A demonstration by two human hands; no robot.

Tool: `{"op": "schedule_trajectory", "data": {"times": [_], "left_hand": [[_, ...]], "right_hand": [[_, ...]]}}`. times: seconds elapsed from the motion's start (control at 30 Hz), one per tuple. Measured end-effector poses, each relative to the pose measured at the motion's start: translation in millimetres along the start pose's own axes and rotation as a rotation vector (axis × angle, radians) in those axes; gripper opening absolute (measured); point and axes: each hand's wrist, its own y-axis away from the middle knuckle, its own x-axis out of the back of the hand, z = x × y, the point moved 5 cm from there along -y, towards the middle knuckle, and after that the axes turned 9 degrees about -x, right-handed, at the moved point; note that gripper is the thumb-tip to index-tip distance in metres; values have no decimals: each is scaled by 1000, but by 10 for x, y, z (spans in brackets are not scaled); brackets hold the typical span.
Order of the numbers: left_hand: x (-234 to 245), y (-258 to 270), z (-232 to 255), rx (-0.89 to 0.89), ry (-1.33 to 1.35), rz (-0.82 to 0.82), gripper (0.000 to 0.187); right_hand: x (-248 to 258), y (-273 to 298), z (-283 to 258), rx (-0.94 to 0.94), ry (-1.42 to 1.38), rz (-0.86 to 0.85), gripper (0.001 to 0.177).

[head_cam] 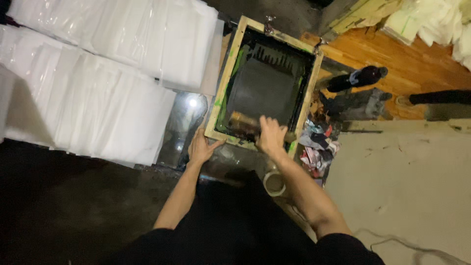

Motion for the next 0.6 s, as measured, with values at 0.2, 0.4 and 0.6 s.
{"op": "schedule_trajectory", "data": {"times": [0.2, 0.4, 0.6], "left_hand": [[21, -19, 151, 146, 2, -102, 117], [116, -13, 286, 217, -40, -159, 67], [-172, -114, -354, 291, 74, -136, 79]], "right_hand": [[359, -512, -67, 47, 7, 251, 63], [752, -2324, 416, 3, 41, 380, 80], [389, -1436, 155, 60, 4, 125, 85]]}}
